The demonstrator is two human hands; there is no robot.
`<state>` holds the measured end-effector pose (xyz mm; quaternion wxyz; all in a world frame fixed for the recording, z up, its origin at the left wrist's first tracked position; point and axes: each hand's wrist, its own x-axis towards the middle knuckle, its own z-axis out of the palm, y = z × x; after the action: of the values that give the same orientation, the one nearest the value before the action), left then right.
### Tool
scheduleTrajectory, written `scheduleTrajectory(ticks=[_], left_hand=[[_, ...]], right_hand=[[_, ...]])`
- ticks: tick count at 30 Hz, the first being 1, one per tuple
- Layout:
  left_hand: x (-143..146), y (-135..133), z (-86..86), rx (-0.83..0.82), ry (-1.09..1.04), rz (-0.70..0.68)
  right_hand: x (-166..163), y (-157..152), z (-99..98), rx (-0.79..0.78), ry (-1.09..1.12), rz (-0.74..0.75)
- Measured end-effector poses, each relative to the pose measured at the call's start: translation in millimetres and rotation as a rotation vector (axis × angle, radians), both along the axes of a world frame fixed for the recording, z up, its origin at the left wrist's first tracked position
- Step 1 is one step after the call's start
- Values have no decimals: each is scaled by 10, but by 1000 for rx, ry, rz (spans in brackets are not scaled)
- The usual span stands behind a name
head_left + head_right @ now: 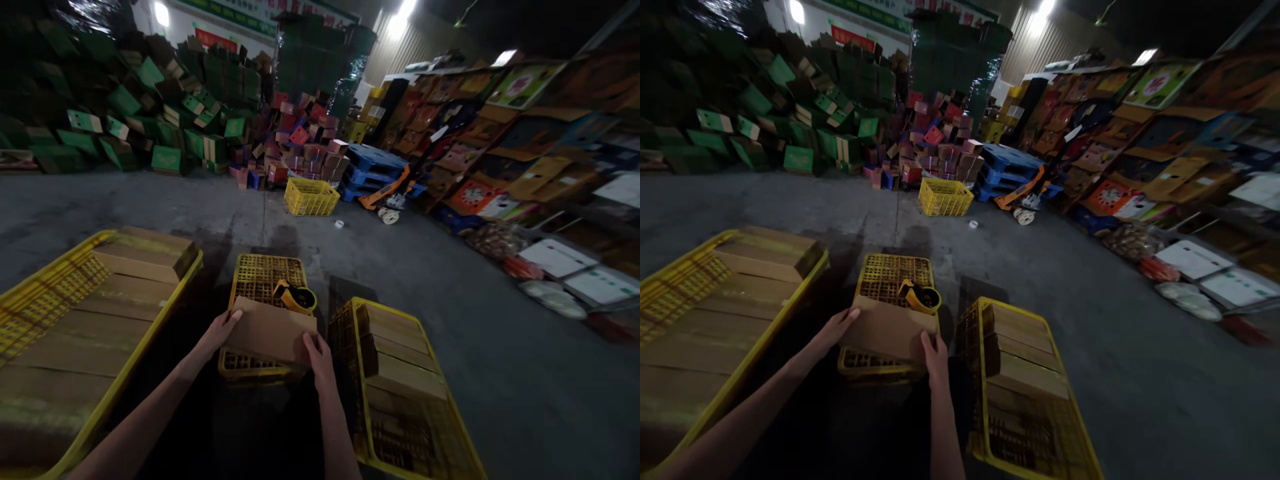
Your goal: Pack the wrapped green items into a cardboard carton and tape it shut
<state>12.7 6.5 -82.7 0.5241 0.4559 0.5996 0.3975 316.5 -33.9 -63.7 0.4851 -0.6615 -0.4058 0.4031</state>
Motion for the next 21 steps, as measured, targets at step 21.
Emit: scheduleTrajectory(ticks=[21], left_hand=[[109,-696,-318,186,286,84]], right_hand=[[69,-730,-209,-79,-95,-29]])
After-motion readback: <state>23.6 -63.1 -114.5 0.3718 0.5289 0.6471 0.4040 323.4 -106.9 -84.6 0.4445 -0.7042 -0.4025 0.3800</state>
